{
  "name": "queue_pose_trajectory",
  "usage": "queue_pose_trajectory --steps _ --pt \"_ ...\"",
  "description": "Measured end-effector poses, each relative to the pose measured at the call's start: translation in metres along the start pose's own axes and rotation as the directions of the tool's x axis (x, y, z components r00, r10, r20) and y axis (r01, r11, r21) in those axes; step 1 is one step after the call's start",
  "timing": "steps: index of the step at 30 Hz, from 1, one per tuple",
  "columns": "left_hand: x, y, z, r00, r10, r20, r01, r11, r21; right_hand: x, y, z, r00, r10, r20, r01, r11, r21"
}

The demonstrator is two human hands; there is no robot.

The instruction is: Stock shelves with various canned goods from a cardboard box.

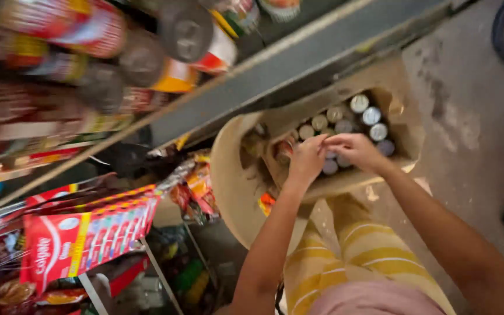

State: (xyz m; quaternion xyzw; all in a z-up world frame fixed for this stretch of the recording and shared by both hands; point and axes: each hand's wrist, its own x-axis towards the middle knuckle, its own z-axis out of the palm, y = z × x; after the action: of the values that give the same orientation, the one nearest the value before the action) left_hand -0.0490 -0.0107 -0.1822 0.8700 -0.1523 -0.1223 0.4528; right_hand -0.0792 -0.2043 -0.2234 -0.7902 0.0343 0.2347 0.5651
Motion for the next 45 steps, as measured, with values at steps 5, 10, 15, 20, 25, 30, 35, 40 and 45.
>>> queue_pose_trajectory --steps 5,10,15,20,25,30,35,40,45 --pt "-0.028 -0.134 0.043 0.960 -0.280 -0.002 0.275 0.941 0.195 0.027 0.112 0.077 0.988 0.090 0.124 -0.104 0.988 0.116" --pt "-0.042 -0.174 0.053 0.919 -0.369 -0.138 0.394 0.859 0.327 0.058 0.131 0.121 0.992 0.045 0.118 -0.042 0.999 -0.027" --pt "-0.040 -0.169 0.082 0.960 -0.209 -0.186 0.274 0.841 0.467 0.079 0.097 0.125 0.998 0.011 0.055 0.001 0.979 -0.206" --pt "-0.022 -0.148 0.081 0.822 -0.563 -0.080 0.565 0.792 0.230 0.056 0.077 0.104 1.000 0.014 0.023 -0.005 0.934 -0.356" --pt "-0.010 -0.122 0.064 0.866 -0.428 0.258 0.419 0.903 0.092 0.016 0.089 0.074 0.952 -0.298 -0.075 0.255 0.902 -0.348" --pt "0.010 -0.073 0.043 0.928 -0.194 0.318 0.370 0.568 -0.735 -0.025 0.039 0.025 0.986 0.157 -0.048 -0.109 0.845 0.524" --pt "0.038 0.073 -0.057 0.970 0.063 0.237 0.131 0.683 -0.718 -0.052 -0.072 -0.039 0.974 -0.132 -0.186 0.214 0.806 0.552" --pt "0.056 0.202 -0.181 0.938 0.327 0.111 -0.169 0.716 -0.677 -0.074 -0.243 -0.092 0.873 -0.400 -0.277 0.483 0.788 0.382" --pt "0.031 0.337 -0.309 0.808 0.558 -0.189 -0.548 0.596 -0.587 -0.113 -0.440 -0.115 0.634 -0.705 -0.318 0.770 0.610 0.185"
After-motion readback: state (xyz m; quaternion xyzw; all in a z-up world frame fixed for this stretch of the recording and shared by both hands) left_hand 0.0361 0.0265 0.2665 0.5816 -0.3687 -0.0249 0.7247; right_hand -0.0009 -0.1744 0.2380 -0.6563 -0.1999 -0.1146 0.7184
